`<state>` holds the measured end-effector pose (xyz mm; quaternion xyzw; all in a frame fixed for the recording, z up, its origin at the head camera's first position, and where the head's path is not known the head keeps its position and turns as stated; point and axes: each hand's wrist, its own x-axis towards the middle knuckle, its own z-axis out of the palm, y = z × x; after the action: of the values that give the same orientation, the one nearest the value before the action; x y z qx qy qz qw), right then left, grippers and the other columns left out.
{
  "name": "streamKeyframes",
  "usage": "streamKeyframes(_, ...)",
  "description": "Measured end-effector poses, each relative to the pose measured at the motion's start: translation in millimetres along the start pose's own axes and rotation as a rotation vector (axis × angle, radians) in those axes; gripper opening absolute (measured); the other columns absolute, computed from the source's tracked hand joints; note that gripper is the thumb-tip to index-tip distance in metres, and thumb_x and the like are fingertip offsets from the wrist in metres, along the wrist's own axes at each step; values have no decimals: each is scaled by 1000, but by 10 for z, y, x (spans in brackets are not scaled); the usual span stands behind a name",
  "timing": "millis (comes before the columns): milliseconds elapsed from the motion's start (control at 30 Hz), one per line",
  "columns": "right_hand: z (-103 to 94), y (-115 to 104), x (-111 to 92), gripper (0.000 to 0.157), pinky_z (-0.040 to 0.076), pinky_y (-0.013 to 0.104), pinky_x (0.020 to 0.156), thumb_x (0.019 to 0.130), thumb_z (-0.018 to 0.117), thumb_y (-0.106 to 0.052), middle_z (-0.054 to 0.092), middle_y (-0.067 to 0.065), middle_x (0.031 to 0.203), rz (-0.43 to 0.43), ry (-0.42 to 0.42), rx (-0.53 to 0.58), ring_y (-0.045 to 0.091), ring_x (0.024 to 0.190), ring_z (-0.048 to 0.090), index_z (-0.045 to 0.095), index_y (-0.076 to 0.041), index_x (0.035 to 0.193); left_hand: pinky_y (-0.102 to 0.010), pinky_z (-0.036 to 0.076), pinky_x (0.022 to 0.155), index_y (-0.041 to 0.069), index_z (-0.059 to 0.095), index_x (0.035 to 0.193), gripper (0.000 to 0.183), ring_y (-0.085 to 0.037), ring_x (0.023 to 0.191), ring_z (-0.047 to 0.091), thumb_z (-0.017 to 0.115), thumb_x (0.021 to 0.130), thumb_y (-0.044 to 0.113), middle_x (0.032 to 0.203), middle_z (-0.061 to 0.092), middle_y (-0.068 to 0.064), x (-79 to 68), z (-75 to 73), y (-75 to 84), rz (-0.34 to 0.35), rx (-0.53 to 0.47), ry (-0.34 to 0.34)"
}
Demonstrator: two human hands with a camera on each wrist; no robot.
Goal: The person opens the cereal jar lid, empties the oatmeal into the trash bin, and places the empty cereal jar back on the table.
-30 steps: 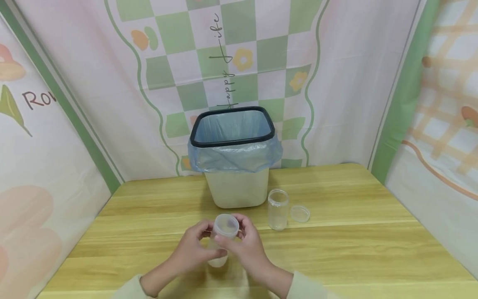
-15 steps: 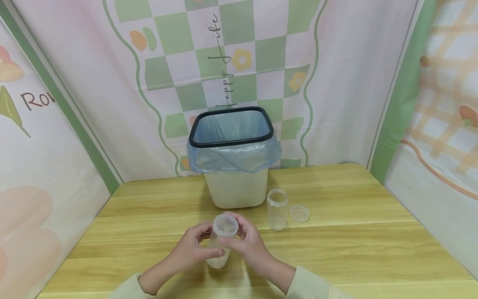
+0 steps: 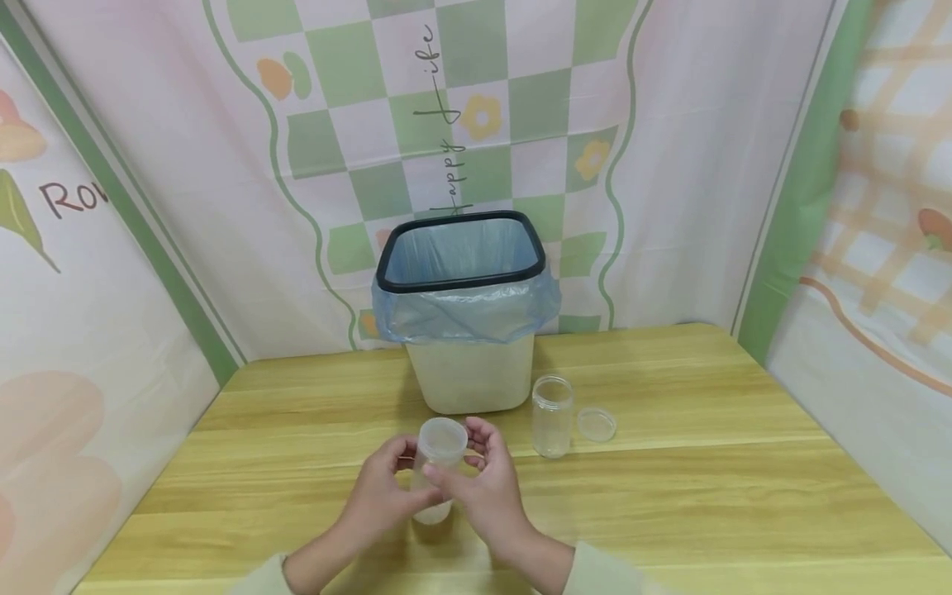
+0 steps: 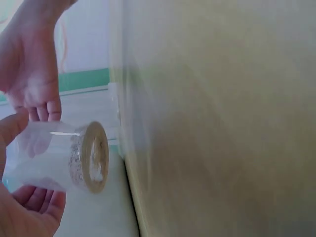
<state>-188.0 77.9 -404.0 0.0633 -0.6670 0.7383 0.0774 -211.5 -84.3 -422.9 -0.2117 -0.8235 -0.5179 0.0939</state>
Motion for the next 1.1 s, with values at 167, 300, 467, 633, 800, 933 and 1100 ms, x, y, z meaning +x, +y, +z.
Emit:
streamKeyframes(167, 72, -20, -46, 64, 42, 30, 92, 77, 79, -6, 51, 14, 120, 18, 43, -4, 21, 105, 48, 41, 4, 127, -34, 51, 79, 10, 61, 104, 54, -12, 87, 55, 87, 68, 40, 94, 58, 8, -37, 81, -22, 54, 60, 47)
streamKeyframes(300, 88, -18, -56, 61, 43, 30, 89, 77, 80, -7, 51, 14, 117, 51, 56, 1, 22, 102, 48, 42, 3, 124, -35, 51, 76, 11, 59, 102, 53, -11, 84, 53, 88, 68, 40, 92, 55, 8, -51, 113, -46, 91, 77, 64)
streamKeyframes(467, 58, -3, -40, 61, 41, 35, 93, 78, 79, -9, 52, 13, 118, 64, 28, -6, 23, 105, 50, 43, 2, 125, -35, 51, 75, 13, 60, 103, 53, -10, 85, 53, 88, 68, 40, 94, 56, 9, -61, 109, -48, 94, 73, 56)
streamKeyframes(633, -36, 5, -2, 58, 41, 36, 100, 79, 78, -8, 56, 13, 122, 82, -69, 28, 25, 112, 53, 46, 1, 127, -33, 52, 80, 12, 61, 107, 52, -11, 88, 57, 88, 68, 37, 98, 60, 9, -52, 59, -40, 82, 22, 3)
streamKeyframes(800, -168, 2, 86, 55, 47, 26, 94, 79, 77, -3, 58, 16, 120, 44, -209, 46, 24, 109, 55, 49, 7, 125, -32, 51, 87, 12, 63, 109, 50, -14, 94, 59, 88, 70, 32, 102, 63, 7, -32, -12, -54, 49, -67, -83)
streamKeyframes(933, -261, 9, 132, 55, 45, 27, 96, 83, 74, -6, 57, 17, 123, 1, -330, 29, 23, 112, 54, 47, 8, 129, -33, 50, 92, 10, 63, 113, 50, -16, 99, 59, 86, 73, 28, 105, 63, 4, -15, -60, -64, 22, -130, -169)
streamKeyframes(1100, -341, 24, 153, 54, 41, 27, 102, 91, 64, -7, 53, 20, 130, -43, -473, 50, 23, 119, 52, 40, 9, 137, -31, 48, 95, 5, 62, 119, 52, -19, 101, 58, 84, 76, 23, 108, 63, 0, 4, -94, -76, -16, -163, -235)
